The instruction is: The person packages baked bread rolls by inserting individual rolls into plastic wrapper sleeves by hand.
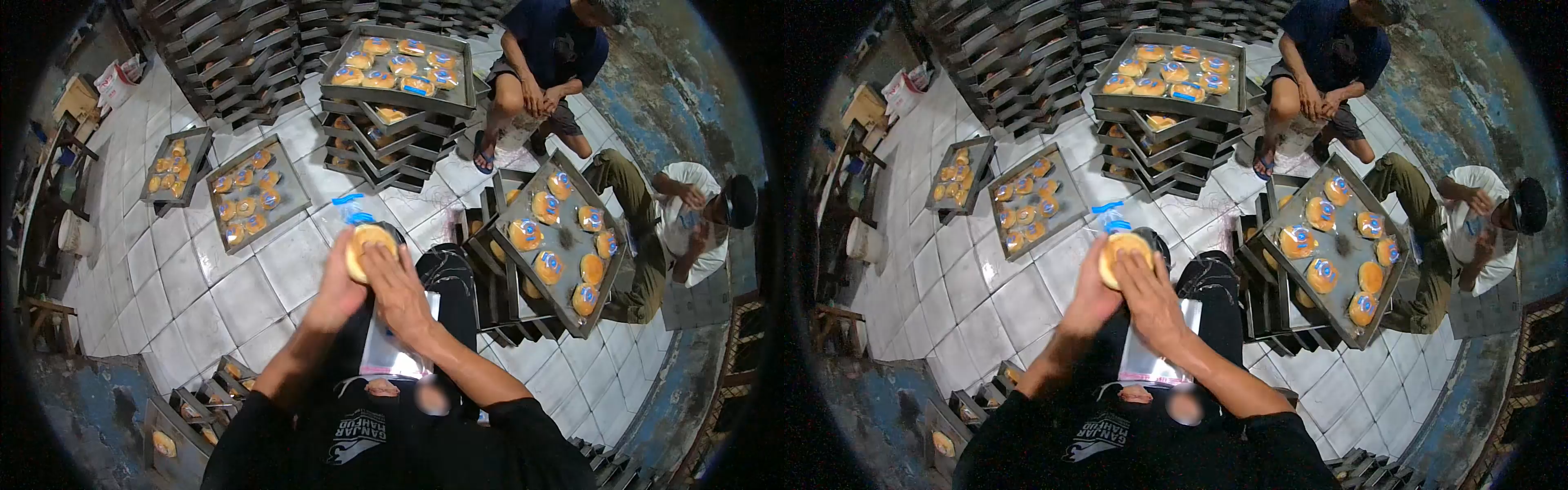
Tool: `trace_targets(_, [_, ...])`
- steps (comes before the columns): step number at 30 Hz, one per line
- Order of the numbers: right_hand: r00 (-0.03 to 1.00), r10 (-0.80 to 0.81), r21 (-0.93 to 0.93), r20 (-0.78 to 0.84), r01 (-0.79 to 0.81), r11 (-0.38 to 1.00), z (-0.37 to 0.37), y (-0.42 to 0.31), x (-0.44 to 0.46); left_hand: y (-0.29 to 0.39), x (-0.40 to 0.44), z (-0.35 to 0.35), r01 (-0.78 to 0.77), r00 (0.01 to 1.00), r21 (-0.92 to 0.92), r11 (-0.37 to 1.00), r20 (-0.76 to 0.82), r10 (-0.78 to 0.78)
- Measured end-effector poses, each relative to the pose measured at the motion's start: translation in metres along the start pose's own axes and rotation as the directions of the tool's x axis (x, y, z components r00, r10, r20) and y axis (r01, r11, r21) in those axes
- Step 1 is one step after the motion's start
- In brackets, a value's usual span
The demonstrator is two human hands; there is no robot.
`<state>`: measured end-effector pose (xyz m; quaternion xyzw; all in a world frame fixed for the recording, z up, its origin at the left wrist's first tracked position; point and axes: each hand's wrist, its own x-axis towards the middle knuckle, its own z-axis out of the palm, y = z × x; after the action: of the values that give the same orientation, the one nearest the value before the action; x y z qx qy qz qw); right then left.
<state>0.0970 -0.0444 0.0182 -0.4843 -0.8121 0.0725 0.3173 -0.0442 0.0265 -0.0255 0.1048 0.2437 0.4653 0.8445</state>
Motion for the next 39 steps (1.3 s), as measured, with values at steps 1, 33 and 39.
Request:
trace_targets(1, [0.999,0.005,-0.053,-0.037,-0.007,0.999,-0.001,0.005,0.002,-0.023,-0.016,0.016,-0.124,0.99,0.114,0.986,-0.059,0.131])
trace_targets(33, [0.961,0.262,0.32,-0.09,-0.221,0.921,-0.048,0.025,0.015,0.015,-0.021,0.02,-0.264,0.96,0.468,0.843,0.045,0.276])
trace_targets(39, [0.978,0.156,0.242,-0.139,-0.119,0.963,-0.042,0.042,0.027,0.008,-0.005,0.019,-0.527,0.759,0.804,0.276,0.299,0.578])
